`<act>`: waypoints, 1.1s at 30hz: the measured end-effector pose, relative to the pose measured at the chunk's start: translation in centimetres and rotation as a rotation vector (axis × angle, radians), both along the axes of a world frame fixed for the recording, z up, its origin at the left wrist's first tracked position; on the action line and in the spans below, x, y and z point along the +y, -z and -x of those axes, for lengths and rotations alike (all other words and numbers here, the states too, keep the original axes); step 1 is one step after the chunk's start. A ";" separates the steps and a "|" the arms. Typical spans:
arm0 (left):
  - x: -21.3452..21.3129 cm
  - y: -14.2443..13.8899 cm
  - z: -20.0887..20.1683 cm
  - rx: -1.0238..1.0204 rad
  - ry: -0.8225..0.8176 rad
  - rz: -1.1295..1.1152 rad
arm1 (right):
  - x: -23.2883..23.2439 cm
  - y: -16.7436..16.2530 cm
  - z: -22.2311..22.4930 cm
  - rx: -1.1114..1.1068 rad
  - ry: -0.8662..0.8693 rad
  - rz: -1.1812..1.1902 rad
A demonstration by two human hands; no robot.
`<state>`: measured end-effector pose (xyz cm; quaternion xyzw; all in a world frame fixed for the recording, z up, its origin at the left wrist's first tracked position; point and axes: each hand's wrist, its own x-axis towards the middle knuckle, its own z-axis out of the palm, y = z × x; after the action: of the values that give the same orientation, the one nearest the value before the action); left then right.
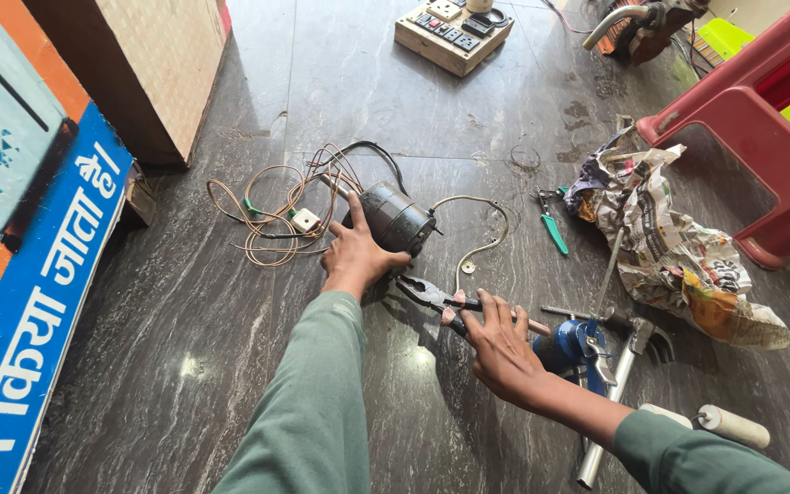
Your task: The person works on an electric motor placed on the floor, using pliers to adjust wires and a metal rod to tighten components. They manipulate the motor's shaft and connections while surrounded by tools and electrical parts.
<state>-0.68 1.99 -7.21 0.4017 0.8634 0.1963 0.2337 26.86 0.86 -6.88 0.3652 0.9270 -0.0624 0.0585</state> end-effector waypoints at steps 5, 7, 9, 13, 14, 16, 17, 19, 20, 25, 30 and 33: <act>0.3 -0.2 -0.1 0.007 0.000 0.014 | 0.0 0.1 0.1 0.032 -0.053 -0.060; 0.3 -0.3 -0.1 0.009 -0.003 0.011 | -0.1 0.1 0.3 0.048 -0.072 -0.081; 0.3 -0.4 -0.1 0.002 -0.004 0.010 | 0.0 -0.1 0.6 -0.098 -0.033 -0.023; 0.2 -0.7 -0.2 0.022 0.008 0.001 | 1.4 -0.7 1.6 -0.105 0.157 0.342; 0.2 -0.7 -0.2 0.021 0.013 0.001 | 2.1 -1.1 1.7 -0.015 0.224 0.679; 0.1 -0.7 -0.2 0.029 0.019 0.001 | 3.8 -1.8 1.5 0.175 0.350 1.356; 0.1 -0.7 -0.2 0.037 0.023 -0.002 | 4.1 -1.9 1.3 0.262 0.446 1.555; 0.0 -0.8 -0.1 0.051 0.034 -0.001 | 4.3 -1.7 0.7 0.459 0.643 1.953; 0.0 -0.8 -0.1 0.051 0.038 0.000 | 4.1 -1.3 0.5 0.439 0.594 1.886; 0.0 -0.7 0.1 0.056 0.048 0.018 | 3.3 0.2 -0.9 0.328 0.352 1.363; 0.4 -0.7 0.1 0.075 0.055 0.031 | 2.6 -0.1 -1.3 0.058 0.166 0.595; 0.5 -0.5 0.2 0.078 0.070 0.062 | 1.4 -0.6 -1.1 -0.099 -0.002 0.204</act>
<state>-0.87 2.50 -6.68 0.4314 0.8630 0.1452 0.2191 27.91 2.29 -6.32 0.3589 0.9122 -0.1385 0.1411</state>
